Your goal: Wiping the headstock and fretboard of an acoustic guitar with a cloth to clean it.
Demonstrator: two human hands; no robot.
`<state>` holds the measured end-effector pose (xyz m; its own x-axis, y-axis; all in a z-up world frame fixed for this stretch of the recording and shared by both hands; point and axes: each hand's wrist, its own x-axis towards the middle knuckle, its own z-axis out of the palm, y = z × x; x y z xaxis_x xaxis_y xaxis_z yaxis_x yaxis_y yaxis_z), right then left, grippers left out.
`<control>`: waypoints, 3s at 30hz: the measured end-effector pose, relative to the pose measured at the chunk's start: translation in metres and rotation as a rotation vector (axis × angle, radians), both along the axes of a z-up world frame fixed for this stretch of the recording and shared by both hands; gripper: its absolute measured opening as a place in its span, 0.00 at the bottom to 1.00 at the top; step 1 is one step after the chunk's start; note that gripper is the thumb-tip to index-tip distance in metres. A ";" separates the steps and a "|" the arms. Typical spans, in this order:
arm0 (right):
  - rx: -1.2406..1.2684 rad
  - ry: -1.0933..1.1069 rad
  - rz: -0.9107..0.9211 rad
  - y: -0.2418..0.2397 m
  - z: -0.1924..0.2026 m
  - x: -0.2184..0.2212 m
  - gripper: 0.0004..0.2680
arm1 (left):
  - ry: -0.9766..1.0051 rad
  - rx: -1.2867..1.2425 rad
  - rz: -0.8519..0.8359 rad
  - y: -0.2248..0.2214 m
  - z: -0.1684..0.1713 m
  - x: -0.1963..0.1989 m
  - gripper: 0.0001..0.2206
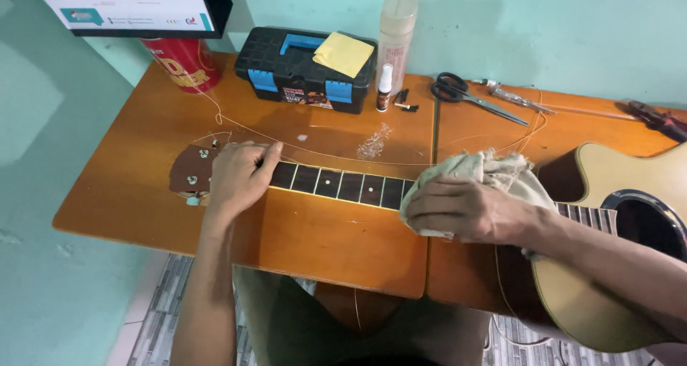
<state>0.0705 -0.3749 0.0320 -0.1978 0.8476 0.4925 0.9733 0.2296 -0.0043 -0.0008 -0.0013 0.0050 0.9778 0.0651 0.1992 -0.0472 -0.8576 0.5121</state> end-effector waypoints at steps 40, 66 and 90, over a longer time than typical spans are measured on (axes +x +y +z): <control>-0.064 0.098 0.102 -0.007 -0.018 0.023 0.18 | 0.062 0.046 0.037 0.006 -0.007 0.000 0.28; -0.011 0.020 -0.041 0.008 0.002 0.021 0.14 | 0.046 0.030 0.018 0.007 -0.008 0.002 0.30; -0.060 0.050 0.025 0.007 -0.005 0.007 0.07 | 0.054 0.028 0.028 0.007 -0.008 0.002 0.29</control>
<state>0.0780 -0.3676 0.0267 -0.1958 0.8708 0.4510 0.9654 0.2519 -0.0671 0.0010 0.0054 -0.0033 0.9850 0.0881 0.1484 0.0043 -0.8720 0.4894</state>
